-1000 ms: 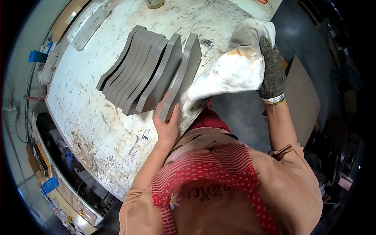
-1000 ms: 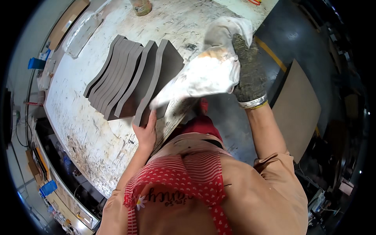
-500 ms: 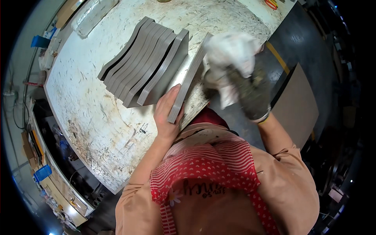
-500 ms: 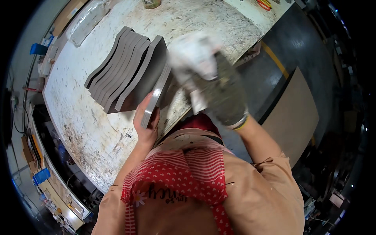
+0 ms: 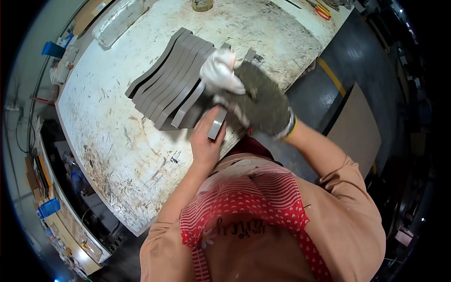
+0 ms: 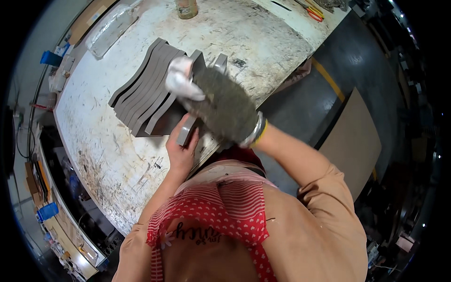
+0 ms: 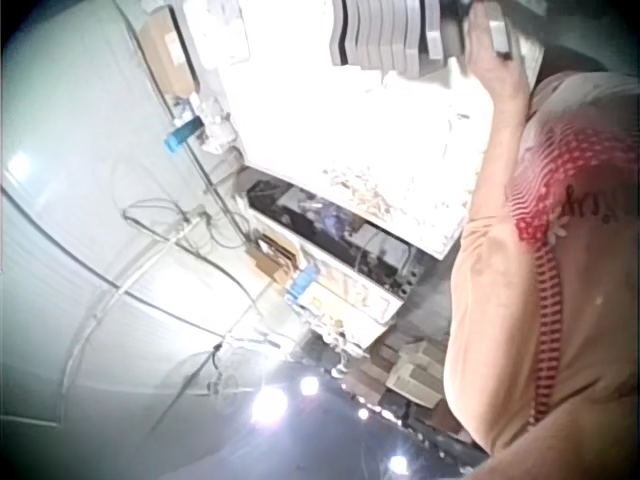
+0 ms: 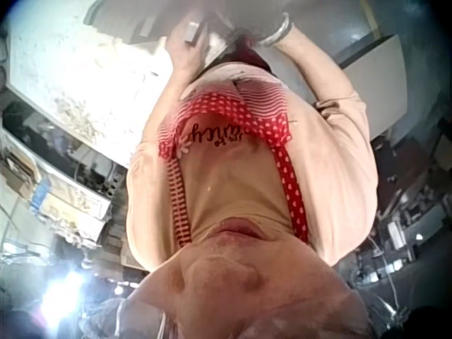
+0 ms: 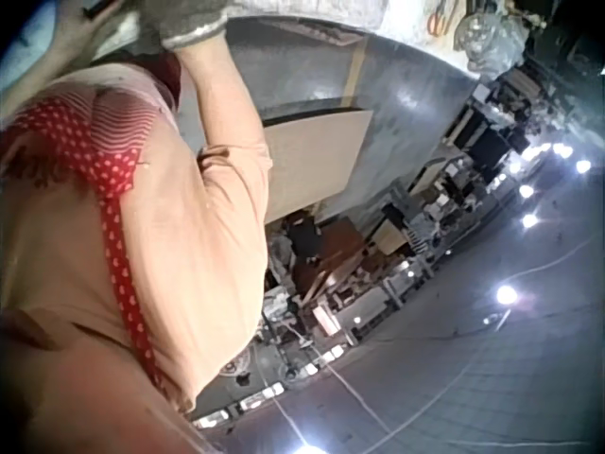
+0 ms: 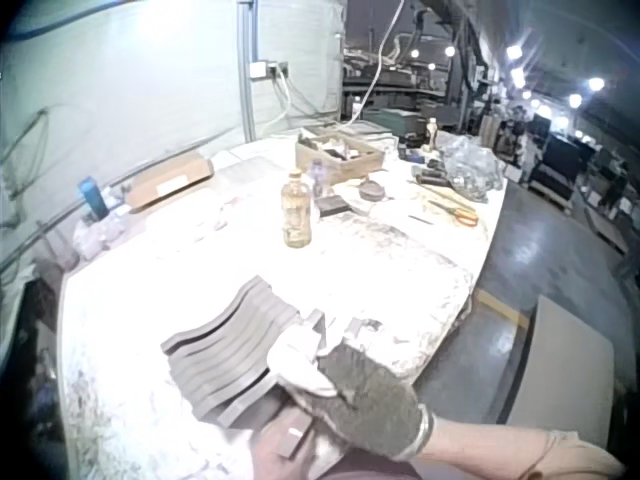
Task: Wiping down gray curved plastic manufacturing components with a cleaning solution and cloth.
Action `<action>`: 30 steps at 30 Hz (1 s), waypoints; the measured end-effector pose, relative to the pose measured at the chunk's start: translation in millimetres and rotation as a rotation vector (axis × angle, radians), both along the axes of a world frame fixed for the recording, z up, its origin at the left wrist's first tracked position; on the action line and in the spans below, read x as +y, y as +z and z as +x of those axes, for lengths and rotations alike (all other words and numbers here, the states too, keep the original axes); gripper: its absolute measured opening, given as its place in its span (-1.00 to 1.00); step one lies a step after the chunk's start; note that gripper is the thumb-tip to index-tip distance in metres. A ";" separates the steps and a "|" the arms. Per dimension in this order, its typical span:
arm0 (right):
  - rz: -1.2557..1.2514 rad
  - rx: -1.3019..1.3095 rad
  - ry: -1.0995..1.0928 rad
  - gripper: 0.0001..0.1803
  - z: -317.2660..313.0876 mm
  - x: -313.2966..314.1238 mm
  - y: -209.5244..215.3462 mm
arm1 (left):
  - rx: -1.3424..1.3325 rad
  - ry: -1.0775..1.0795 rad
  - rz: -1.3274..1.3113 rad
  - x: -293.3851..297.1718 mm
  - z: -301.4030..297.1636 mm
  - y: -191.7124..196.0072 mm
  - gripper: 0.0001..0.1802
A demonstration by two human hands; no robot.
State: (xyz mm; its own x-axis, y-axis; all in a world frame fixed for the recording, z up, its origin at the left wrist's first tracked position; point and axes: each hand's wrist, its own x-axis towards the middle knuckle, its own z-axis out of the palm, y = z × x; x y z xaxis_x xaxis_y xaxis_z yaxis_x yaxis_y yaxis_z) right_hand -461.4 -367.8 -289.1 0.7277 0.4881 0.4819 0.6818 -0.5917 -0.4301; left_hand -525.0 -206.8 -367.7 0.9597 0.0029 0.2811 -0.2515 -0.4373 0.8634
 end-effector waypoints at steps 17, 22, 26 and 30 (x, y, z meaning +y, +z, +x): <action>-0.103 -0.263 0.075 -0.53 11.0 -7.1 0.4 | 0.000 0.017 0.003 -9.4 7.7 3.5 -0.65; 0.231 0.222 0.037 -0.44 -26.3 10.4 2.9 | 0.153 -0.043 0.087 0.6 6.6 -9.3 -0.64; -0.046 -0.106 0.138 -0.39 2.7 -21.5 18.4 | -0.047 -0.020 0.082 -8.6 5.4 6.3 -0.55; -0.433 -0.241 0.060 -0.46 45.2 -32.9 29.4 | 0.059 -0.008 -0.035 -12.1 12.1 9.8 -0.54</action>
